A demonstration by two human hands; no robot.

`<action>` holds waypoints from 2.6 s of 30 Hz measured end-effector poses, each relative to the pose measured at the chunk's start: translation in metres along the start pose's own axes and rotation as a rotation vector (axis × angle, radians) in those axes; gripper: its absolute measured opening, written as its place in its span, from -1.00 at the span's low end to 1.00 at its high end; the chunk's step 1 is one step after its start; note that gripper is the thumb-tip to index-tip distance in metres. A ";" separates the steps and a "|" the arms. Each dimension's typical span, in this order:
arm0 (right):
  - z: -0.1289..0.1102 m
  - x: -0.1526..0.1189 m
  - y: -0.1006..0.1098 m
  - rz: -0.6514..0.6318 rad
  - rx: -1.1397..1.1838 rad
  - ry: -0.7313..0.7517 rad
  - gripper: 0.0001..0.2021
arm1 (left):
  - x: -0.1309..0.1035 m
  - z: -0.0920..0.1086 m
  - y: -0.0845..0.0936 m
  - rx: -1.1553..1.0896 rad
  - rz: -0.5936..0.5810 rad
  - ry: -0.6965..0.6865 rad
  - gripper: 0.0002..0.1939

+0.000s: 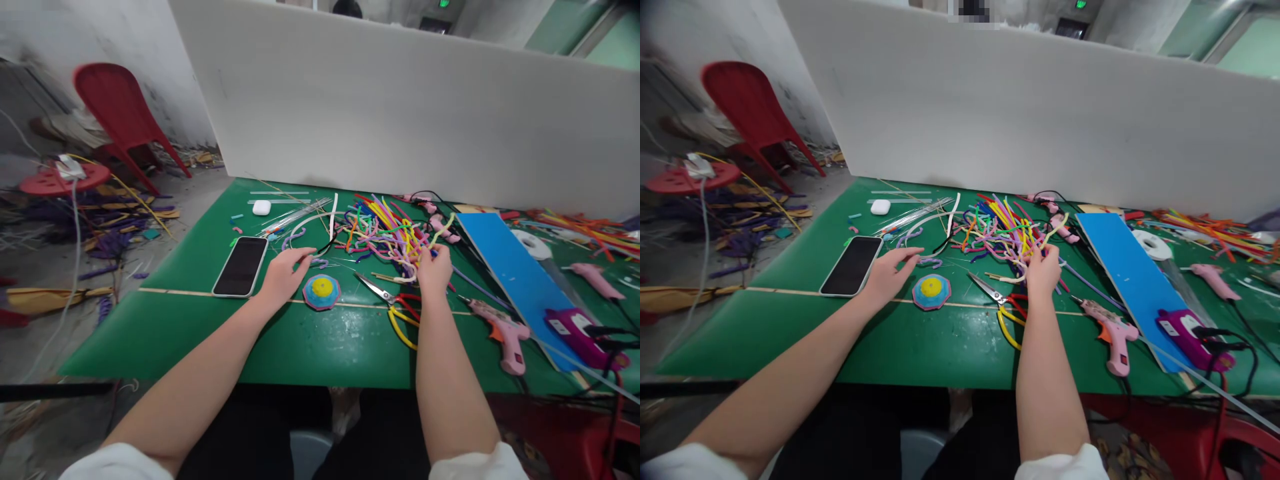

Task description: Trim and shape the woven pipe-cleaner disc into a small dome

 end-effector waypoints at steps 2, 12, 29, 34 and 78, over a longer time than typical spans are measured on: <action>0.006 0.001 0.009 0.053 -0.021 -0.022 -0.67 | 0.000 -0.001 0.000 0.006 -0.005 0.006 -0.75; -0.017 -0.008 0.032 0.252 0.238 0.190 -0.64 | -0.001 0.004 0.000 0.009 -0.002 -0.035 -0.76; -0.136 -0.126 -0.058 -0.820 0.629 0.447 -0.69 | -0.017 0.054 0.002 0.094 0.061 -0.478 -0.77; -0.109 -0.024 -0.059 -0.441 0.030 0.426 -0.70 | 0.001 0.027 0.025 0.143 0.209 -0.202 -0.74; -0.125 -0.147 -0.088 -0.915 0.711 0.105 -0.73 | -0.012 0.043 0.003 0.353 -0.170 -0.556 -0.80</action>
Point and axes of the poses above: each hand's wrist, its own x-axis towards the middle knuckle, its own y-axis out of the back of the hand, z = x × y, the point moved 10 cm from there along x, towards the middle knuckle
